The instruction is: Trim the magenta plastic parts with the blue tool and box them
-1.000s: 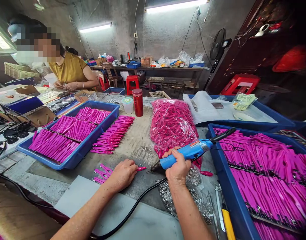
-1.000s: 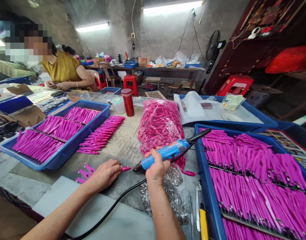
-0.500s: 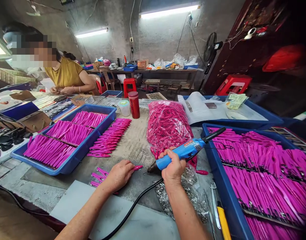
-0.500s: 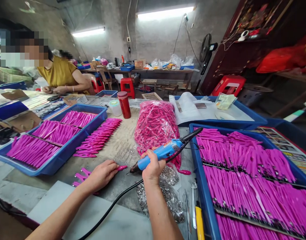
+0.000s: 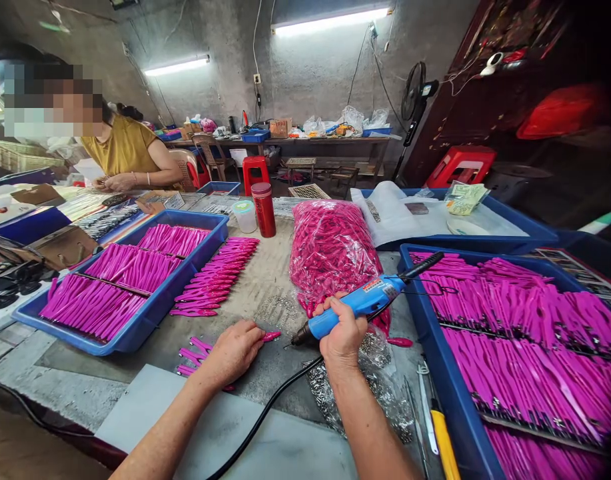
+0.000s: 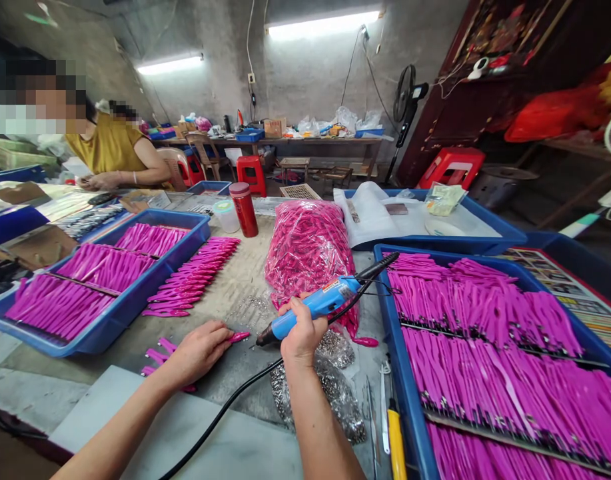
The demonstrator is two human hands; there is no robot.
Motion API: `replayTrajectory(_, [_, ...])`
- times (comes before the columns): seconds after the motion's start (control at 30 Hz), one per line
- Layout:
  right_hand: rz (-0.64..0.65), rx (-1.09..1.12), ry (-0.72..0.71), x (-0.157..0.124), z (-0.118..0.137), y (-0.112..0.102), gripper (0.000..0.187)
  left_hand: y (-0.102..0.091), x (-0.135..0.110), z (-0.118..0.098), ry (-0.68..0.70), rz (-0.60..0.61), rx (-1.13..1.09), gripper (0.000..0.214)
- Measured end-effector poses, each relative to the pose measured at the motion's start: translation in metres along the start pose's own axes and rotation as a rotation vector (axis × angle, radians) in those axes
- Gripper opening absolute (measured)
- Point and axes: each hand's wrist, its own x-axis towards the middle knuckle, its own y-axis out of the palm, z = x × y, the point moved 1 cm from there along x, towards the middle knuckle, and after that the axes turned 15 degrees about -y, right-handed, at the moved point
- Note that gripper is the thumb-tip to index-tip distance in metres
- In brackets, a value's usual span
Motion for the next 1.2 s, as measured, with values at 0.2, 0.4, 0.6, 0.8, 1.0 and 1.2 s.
replayTrajectory(0.2, [0.024,-0.011,-0.022,0.0,-0.002,-0.001,0.036,0.005,-0.001,-0.004,-0.004,0.007,0.032,0.025])
replayTrajectory(0.4, [0.008,-0.018,-0.02,0.001,-0.001,-0.001,0.037,0.005,0.002,-0.006,-0.028,0.059,0.058,0.023])
replayTrajectory(0.6, [0.018,-0.016,-0.021,0.0,0.001,0.0,0.037,0.003,0.001,-0.007,-0.024,0.069,0.052,0.024])
replayTrajectory(0.8, [0.014,-0.031,-0.034,-0.001,0.0,-0.001,0.034,0.003,0.001,-0.009,-0.031,0.068,0.029,0.025])
replayTrajectory(1.0, [0.007,-0.031,-0.028,-0.001,0.0,-0.001,0.037,0.0,0.001,-0.011,-0.068,0.091,0.085,0.026])
replayTrajectory(1.2, [0.003,-0.015,-0.013,-0.001,0.0,0.0,0.038,0.0,0.001,-0.014,-0.093,0.102,0.057,0.026])
